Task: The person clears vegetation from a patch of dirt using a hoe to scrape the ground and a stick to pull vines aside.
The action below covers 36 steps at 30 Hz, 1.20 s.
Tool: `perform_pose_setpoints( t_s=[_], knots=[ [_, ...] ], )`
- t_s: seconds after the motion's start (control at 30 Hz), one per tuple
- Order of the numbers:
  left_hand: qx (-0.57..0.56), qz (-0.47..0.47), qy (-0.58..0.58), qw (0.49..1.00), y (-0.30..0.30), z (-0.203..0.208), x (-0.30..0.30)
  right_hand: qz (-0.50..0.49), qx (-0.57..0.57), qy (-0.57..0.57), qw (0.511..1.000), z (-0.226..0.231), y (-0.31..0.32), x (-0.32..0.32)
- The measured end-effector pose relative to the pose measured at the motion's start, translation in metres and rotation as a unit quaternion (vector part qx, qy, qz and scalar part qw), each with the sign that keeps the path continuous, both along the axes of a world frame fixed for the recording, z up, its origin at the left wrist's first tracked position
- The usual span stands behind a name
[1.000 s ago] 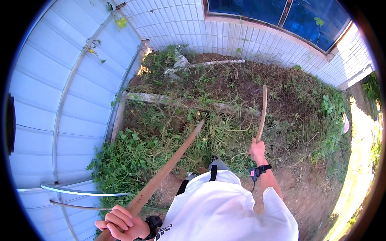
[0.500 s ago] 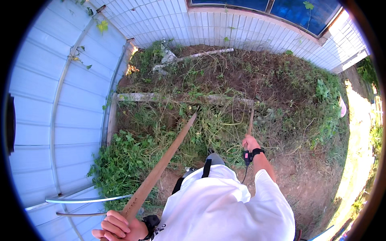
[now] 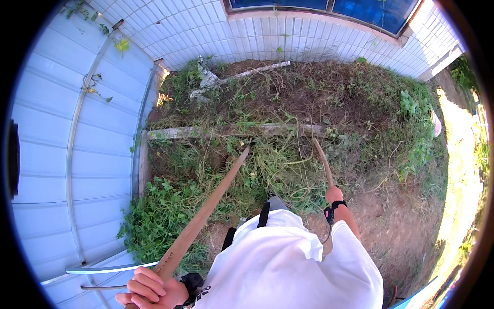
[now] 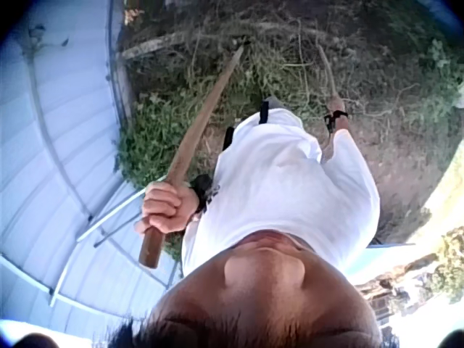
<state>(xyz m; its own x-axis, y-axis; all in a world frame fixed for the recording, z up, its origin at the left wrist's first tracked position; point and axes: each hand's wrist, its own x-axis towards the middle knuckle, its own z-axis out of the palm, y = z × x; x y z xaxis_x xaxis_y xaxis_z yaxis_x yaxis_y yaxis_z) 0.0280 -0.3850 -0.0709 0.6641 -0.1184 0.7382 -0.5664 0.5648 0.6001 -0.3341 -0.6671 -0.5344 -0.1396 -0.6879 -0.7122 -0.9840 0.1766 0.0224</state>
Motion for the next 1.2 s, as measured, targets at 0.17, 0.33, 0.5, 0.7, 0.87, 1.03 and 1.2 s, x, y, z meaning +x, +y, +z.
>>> perform_pose_setpoints(
  t_s=[0.17,0.33,0.5,0.7,0.87,1.03,1.2],
  knots=[
    [-0.027,0.017,0.012,0.999,0.013,-0.001,0.011,0.027,-0.032,0.057,0.997,0.035,0.058,-0.063],
    [-0.037,0.033,0.027,0.998,0.023,-0.011,0.016,0.089,-0.031,0.046,0.995,0.071,0.08,-0.046],
    [-0.026,0.018,0.0,0.999,0.027,-0.008,0.011,0.147,-0.069,0.008,0.987,0.087,0.064,0.004],
    [-0.01,-0.013,-0.015,1.0,0.018,-0.004,0.006,0.285,-0.083,0.077,0.952,0.056,0.026,0.005],
    [-0.019,-0.023,-0.005,1.0,0.029,-0.011,0.026,0.282,-0.096,0.13,0.946,0.118,0.046,-0.096],
    [-0.027,0.033,0.058,0.997,0.077,-0.013,0.06,0.207,-0.086,0.208,0.952,0.179,0.152,-0.254],
    [-0.027,0.049,0.085,0.995,0.083,-0.021,0.077,0.096,-0.026,0.19,0.977,0.185,0.213,-0.259]
  ],
)
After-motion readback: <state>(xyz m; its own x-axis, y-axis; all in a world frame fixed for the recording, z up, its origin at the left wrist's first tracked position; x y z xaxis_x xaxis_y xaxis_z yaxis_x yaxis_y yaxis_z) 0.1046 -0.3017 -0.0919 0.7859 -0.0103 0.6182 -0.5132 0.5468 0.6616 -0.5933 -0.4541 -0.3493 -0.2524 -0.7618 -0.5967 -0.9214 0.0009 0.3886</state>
